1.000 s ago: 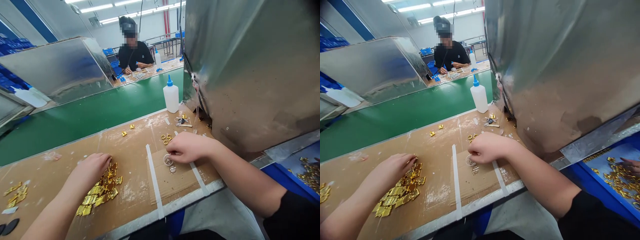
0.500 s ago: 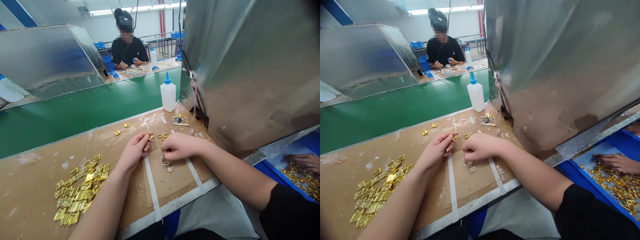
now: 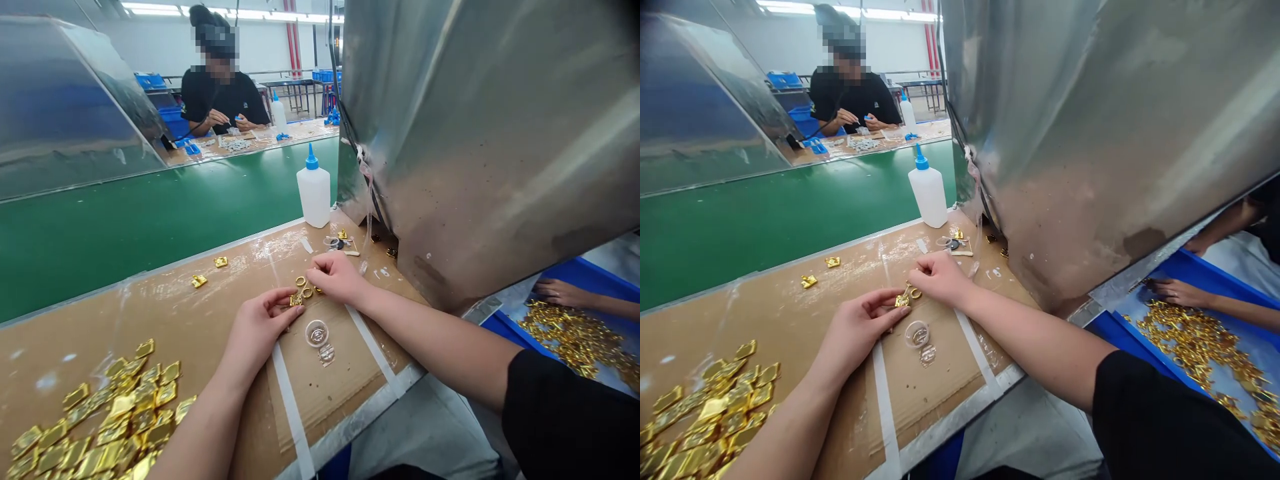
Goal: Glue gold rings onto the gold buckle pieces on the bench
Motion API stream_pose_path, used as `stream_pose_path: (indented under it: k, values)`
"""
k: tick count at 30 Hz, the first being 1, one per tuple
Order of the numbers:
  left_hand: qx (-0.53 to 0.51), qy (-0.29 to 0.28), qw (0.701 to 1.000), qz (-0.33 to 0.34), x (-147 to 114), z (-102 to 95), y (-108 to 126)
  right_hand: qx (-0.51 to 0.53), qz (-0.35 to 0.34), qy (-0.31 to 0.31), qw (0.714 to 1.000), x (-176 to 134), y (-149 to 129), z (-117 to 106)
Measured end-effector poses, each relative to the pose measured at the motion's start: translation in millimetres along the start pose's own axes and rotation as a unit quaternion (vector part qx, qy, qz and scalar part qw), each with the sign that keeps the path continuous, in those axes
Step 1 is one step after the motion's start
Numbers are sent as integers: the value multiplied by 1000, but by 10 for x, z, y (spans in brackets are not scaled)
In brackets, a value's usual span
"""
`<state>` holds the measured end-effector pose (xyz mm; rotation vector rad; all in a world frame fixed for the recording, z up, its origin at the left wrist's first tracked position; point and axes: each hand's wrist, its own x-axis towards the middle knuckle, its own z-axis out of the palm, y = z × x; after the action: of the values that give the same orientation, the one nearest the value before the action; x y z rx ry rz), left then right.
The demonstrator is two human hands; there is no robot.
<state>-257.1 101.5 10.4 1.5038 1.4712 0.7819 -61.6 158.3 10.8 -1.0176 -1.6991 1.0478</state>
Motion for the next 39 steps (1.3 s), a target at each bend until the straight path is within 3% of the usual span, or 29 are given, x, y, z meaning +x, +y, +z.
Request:
stream_pose_path:
  k: [24, 30, 33, 36, 39]
  values:
    - [57, 21, 998, 9, 33, -2, -53, -107, -36, -16, 993, 4, 66, 64]
    - [63, 20, 998, 13, 22, -9, -33, -106, -98, -3, 989, -37, -47, -17]
    - [62, 16, 998, 14, 6, -8, -1, -86, -150, -112, 979, -71, -137, -101]
    - [64, 16, 998, 18, -1, -11, 26, -115, -192, -254, 941, -100, -159, -140]
    - [68, 11, 997, 17, 4, -16, 29, -141, -194, -309, 920, -114, -130, -132]
